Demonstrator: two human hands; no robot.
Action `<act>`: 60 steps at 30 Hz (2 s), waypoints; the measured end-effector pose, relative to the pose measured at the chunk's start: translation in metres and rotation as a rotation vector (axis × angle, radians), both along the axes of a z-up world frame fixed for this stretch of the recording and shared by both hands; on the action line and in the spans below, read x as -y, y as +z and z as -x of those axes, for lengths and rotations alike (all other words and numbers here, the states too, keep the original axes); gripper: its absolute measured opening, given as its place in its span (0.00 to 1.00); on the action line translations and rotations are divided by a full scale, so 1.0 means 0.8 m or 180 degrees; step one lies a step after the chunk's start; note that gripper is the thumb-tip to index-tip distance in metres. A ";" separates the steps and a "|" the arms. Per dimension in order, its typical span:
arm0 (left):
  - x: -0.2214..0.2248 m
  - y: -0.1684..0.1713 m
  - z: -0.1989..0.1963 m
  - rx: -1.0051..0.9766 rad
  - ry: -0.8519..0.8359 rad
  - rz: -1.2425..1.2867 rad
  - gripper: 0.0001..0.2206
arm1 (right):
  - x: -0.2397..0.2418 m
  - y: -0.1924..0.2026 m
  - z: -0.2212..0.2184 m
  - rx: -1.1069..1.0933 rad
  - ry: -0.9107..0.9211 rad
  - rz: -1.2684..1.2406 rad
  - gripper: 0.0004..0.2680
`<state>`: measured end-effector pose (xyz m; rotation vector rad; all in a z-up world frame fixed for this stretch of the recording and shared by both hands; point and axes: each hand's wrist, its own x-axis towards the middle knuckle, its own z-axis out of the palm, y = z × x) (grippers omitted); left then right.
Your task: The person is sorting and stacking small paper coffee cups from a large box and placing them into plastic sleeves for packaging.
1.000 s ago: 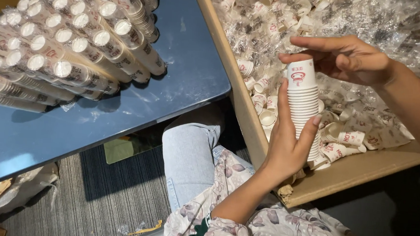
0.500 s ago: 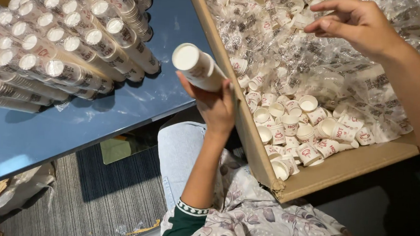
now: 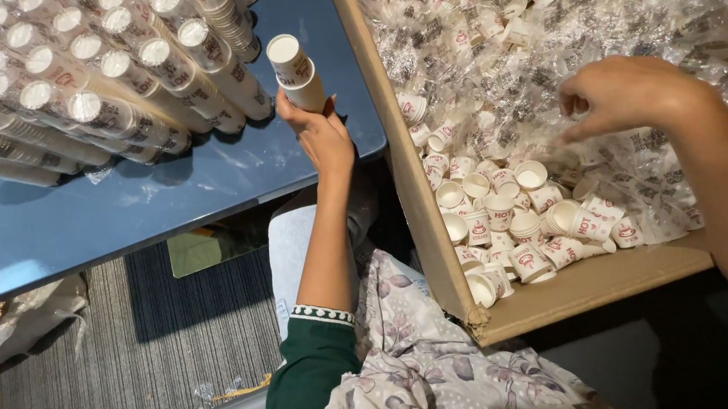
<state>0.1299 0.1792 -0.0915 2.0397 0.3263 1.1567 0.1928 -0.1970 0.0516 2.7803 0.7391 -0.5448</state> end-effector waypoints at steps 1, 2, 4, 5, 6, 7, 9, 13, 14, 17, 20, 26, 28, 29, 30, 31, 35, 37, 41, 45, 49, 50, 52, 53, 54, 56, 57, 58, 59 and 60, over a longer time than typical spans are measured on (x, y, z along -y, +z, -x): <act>0.001 -0.001 0.002 0.0004 -0.0009 0.0005 0.36 | 0.005 0.009 0.000 0.0004 -0.0009 0.0005 0.19; 0.002 -0.002 0.003 0.0019 -0.0019 0.0060 0.37 | 0.010 0.018 0.000 -0.0014 -0.0008 -0.0402 0.15; 0.007 0.009 0.017 0.0031 -0.0013 0.0116 0.38 | 0.023 0.028 -0.005 -0.0033 0.0008 -0.0808 0.10; 0.012 0.022 0.027 0.0380 0.0074 -0.0085 0.40 | 0.031 0.031 -0.012 -0.0138 0.0141 -0.1777 0.09; 0.017 0.036 0.037 0.0728 0.0156 -0.0290 0.42 | 0.039 0.033 -0.019 -0.0238 0.0270 -0.2745 0.07; 0.027 0.037 0.047 0.0739 0.0161 -0.0295 0.42 | 0.045 0.034 -0.021 -0.0230 0.0280 -0.2749 0.07; 0.047 0.040 0.068 0.0999 -0.0153 -0.0009 0.35 | 0.057 0.035 -0.027 -0.0891 0.0451 -0.4331 0.05; 0.112 0.086 0.106 0.0447 -0.0534 0.0364 0.22 | 0.047 0.042 -0.016 -0.1444 0.0428 -0.5220 0.03; 0.125 0.102 0.111 0.0339 -0.0866 0.0617 0.22 | 0.044 0.046 -0.011 -0.1548 0.0457 -0.5446 0.03; 0.150 0.142 0.114 0.0168 -0.1453 0.1194 0.22 | 0.036 0.058 -0.003 -0.1625 0.0514 -0.5771 0.03; 0.163 0.137 0.102 0.0175 -0.1845 0.1887 0.21 | 0.047 0.048 -0.002 -0.1713 0.0529 -0.5980 0.05; 0.166 0.106 0.074 0.0482 -0.2479 0.3039 0.10 | 0.050 -0.019 -0.033 -0.3041 0.0776 -0.6627 0.12; 0.175 0.099 0.080 0.0366 -0.2643 0.3201 0.09 | 0.039 -0.066 -0.055 -0.3256 0.0690 -0.6611 0.16; 0.180 0.099 0.082 0.0239 -0.2787 0.3208 0.10 | 0.032 -0.088 -0.073 -0.2797 0.0390 -0.5998 0.22; 0.186 0.099 0.083 0.0111 -0.2930 0.3213 0.11 | 0.025 -0.110 -0.091 -0.2353 0.0113 -0.5373 0.27; 0.190 0.100 0.084 0.0115 -0.2931 0.3205 0.11 | 0.001 -0.087 -0.056 -0.2351 0.0122 -0.5376 0.27; 0.197 0.100 0.087 -0.0125 -0.2945 0.3131 0.10 | -0.034 -0.126 -0.022 -0.2434 -0.1218 -0.4819 0.25; 0.196 0.097 0.088 -0.0175 -0.2883 0.3106 0.09 | -0.037 -0.153 -0.036 -0.2625 -0.1169 -0.5161 0.24; 0.199 0.114 0.096 -0.0076 -0.2405 0.2562 0.07 | -0.066 -0.065 0.020 -0.3821 -0.0103 -0.5166 0.15; 0.200 0.131 0.105 -0.0036 -0.1598 0.1498 0.07 | -0.080 -0.029 0.046 -0.2387 0.0191 -0.4833 0.15; 0.202 0.120 0.101 -0.0140 -0.1627 0.1565 0.09 | -0.075 -0.050 0.048 -0.2451 -0.0114 -0.4819 0.12; 0.202 0.127 0.104 -0.0263 -0.1710 0.1739 0.09 | -0.074 -0.051 0.050 -0.2477 -0.0083 -0.5140 0.09; 0.201 0.130 0.105 -0.0371 -0.1781 0.1910 0.09 | -0.073 -0.051 0.048 -0.2503 -0.0032 -0.5455 0.07; 0.201 0.126 0.104 -0.0375 -0.1965 0.2165 0.09 | -0.072 -0.051 0.048 -0.2573 -0.0164 -0.5699 0.06; 0.201 0.122 0.103 -0.0378 -0.2149 0.2421 0.09 | -0.070 -0.051 0.047 -0.2642 -0.0300 -0.5943 0.05; 0.202 0.107 0.098 -0.0148 -0.2350 0.2639 0.09 | -0.066 -0.058 0.037 -0.2224 -0.0299 -0.5747 0.05; 0.202 0.099 0.096 0.0086 -0.2547 0.2851 0.09 | -0.064 -0.062 0.033 -0.1816 -0.0292 -0.5543 0.05; 0.202 0.100 0.095 0.0090 -0.2536 0.2858 0.09 | -0.066 -0.061 0.034 -0.1826 -0.0290 -0.5534 0.05; 0.201 0.100 0.096 0.0184 -0.2599 0.3040 0.09 | -0.068 -0.061 0.036 -0.2025 -0.0412 -0.5614 0.06; 0.200 0.100 0.097 0.0281 -0.2660 0.3222 0.09 | -0.070 -0.060 0.038 -0.2225 -0.0537 -0.5689 0.07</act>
